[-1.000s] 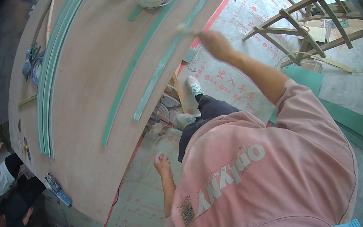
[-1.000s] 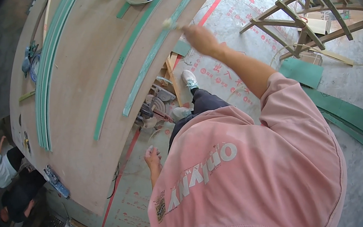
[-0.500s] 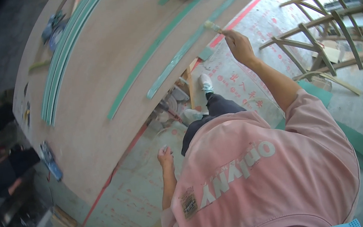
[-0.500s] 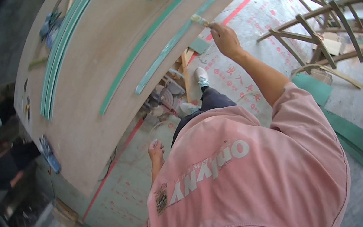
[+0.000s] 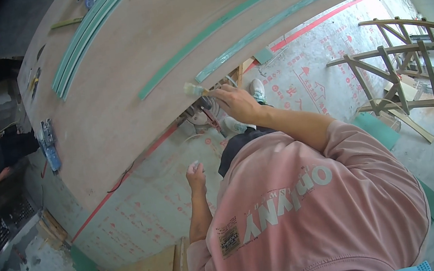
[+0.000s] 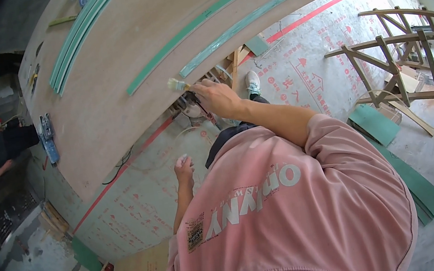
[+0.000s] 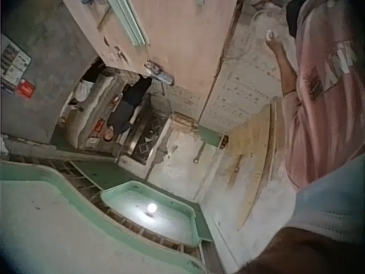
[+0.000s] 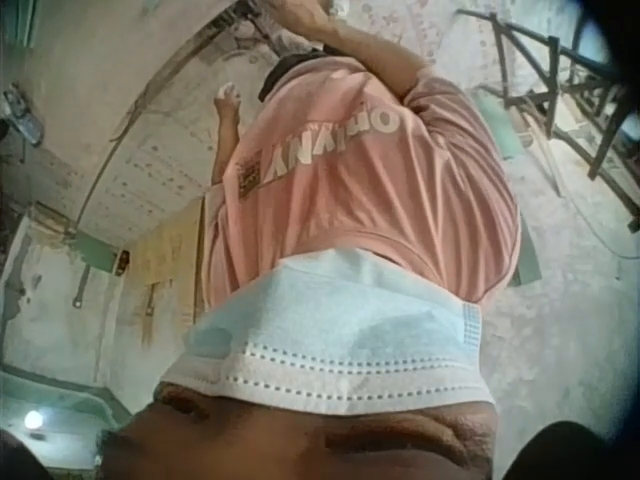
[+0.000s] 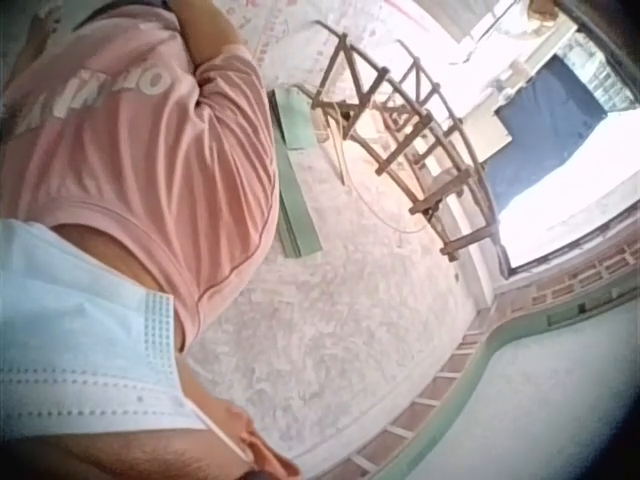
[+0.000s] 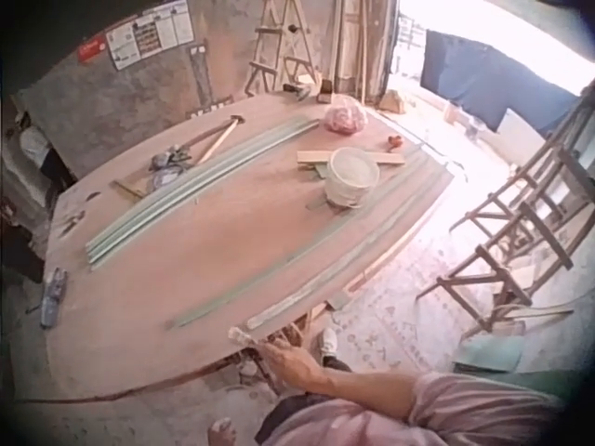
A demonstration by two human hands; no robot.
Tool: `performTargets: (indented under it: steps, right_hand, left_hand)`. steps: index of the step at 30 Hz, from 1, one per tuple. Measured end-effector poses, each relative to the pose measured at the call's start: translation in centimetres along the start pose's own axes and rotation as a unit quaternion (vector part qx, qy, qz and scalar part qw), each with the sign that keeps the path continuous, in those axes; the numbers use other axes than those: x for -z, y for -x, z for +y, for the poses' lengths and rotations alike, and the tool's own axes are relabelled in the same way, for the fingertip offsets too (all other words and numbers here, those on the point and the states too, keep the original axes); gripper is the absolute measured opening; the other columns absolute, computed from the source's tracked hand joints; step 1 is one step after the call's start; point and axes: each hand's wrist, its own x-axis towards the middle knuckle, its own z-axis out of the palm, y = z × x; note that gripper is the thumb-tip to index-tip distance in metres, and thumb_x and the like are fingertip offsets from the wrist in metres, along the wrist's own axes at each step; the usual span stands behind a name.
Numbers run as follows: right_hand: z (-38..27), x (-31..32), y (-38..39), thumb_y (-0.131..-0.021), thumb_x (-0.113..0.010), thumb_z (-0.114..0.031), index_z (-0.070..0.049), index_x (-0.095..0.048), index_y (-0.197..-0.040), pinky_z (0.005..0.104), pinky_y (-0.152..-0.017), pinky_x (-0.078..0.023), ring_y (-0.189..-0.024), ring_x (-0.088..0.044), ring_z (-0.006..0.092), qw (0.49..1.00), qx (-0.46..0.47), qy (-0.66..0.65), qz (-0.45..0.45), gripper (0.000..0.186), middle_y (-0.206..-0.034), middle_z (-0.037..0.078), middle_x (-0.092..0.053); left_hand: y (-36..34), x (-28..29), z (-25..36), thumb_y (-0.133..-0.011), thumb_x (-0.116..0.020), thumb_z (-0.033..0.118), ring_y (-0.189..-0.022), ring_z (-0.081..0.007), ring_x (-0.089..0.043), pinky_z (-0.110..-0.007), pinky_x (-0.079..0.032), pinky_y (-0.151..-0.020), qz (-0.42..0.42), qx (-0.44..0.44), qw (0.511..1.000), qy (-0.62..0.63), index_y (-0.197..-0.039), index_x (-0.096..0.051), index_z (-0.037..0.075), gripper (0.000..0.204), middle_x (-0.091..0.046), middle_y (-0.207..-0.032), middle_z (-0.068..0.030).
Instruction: Applying adhesive to decorative molding strips and then securing them to a wall using a pneumatic nailer.
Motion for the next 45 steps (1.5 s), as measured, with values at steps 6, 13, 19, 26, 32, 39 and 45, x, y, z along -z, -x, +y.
performTargets:
  steps: [6,13,19,26,32,39,45]
  right_hand:
    - [1.3,0.4,-0.2,-0.093,-0.059,-0.009,-0.005,-0.063,-0.117,0.0459,-0.077,-0.051,-0.091,-0.063,0.0394,0.997,0.002,0.012,0.072,0.025,-0.095,0.020,-0.062]
    - [-0.1,0.3,1.0,-0.094,-0.057,-0.012,-0.006,-0.062,-0.120,0.0468,-0.080,-0.051,-0.092,-0.063,0.0393,0.999,0.014,-0.017,0.043,0.026,-0.101,0.019,-0.062]
    - [1.4,2.5,2.1,-0.094,-0.058,-0.013,-0.005,-0.061,-0.119,0.0456,-0.079,-0.052,-0.091,-0.063,0.0384,1.000,0.018,0.006,-0.005,0.027,-0.100,0.017,-0.063]
    - [1.2,6.7,1.1,-0.095,-0.059,-0.018,-0.005,-0.064,-0.112,0.0460,-0.080,-0.053,-0.095,-0.065,0.0366,0.995,0.002,-0.003,0.098,0.023,-0.104,0.017,-0.068]
    - [2.4,25.4,-4.3,-0.089,-0.072,-0.018,-0.005,-0.069,-0.101,0.0382,-0.072,-0.054,-0.080,-0.070,0.0263,0.943,-0.052,0.055,0.323,0.018,-0.089,0.014,-0.072]
    - [11.8,38.4,-19.3,-0.090,-0.065,-0.033,-0.007,-0.070,-0.098,0.0480,-0.076,-0.053,-0.088,-0.069,0.0378,0.936,-0.057,0.301,0.175,0.028,-0.091,0.019,-0.071]
    - [17.0,36.9,-24.8,-0.088,-0.061,-0.020,-0.008,-0.073,-0.099,0.0459,-0.079,-0.057,-0.095,-0.072,0.0333,0.930,-0.027,0.366,0.020,0.020,-0.101,0.017,-0.073]
  left_hand:
    - [1.5,1.2,-2.1,-0.090,-0.067,0.023,-0.081,-0.0125,-0.061,-0.028,-0.047,-0.065,0.018,0.043,0.999,-0.004,-0.125,-0.061,0.006,0.039,-0.067,-0.100,-0.0018]
    - [0.3,1.1,-1.8,-0.092,-0.066,0.023,-0.080,-0.0123,-0.061,-0.028,-0.046,-0.065,0.005,0.026,1.000,-0.003,-0.126,-0.060,0.007,0.038,-0.067,-0.099,-0.0016]
    - [-0.8,-0.5,-0.1,-0.093,-0.065,0.021,-0.078,-0.0110,-0.060,-0.027,-0.046,-0.063,-0.020,0.016,1.000,0.011,-0.124,-0.060,0.007,0.035,-0.066,-0.095,-0.0005]
    - [-1.8,-3.3,3.1,-0.092,-0.065,0.015,-0.071,-0.0091,-0.058,-0.024,-0.046,-0.066,-0.061,-0.010,0.997,-0.036,-0.124,-0.060,-0.002,0.037,-0.063,-0.085,0.0000]
    - [-0.5,-9.6,10.3,-0.092,-0.066,0.014,-0.086,-0.0165,-0.064,-0.030,-0.051,-0.078,-0.070,-0.231,0.967,-0.082,-0.125,-0.058,-0.005,0.040,-0.069,-0.104,-0.0097]
    - [5.0,-24.5,27.3,-0.085,-0.069,0.013,-0.119,-0.0404,-0.053,-0.050,-0.040,-0.102,0.010,-0.512,0.814,-0.274,-0.130,-0.056,0.001,0.049,-0.059,-0.124,-0.0222]
    - [2.3,-37.4,34.7,-0.082,-0.072,0.017,-0.129,-0.0381,-0.047,-0.054,-0.035,-0.106,0.042,-0.516,0.765,-0.383,-0.139,-0.047,0.004,0.063,-0.053,-0.135,-0.0192]
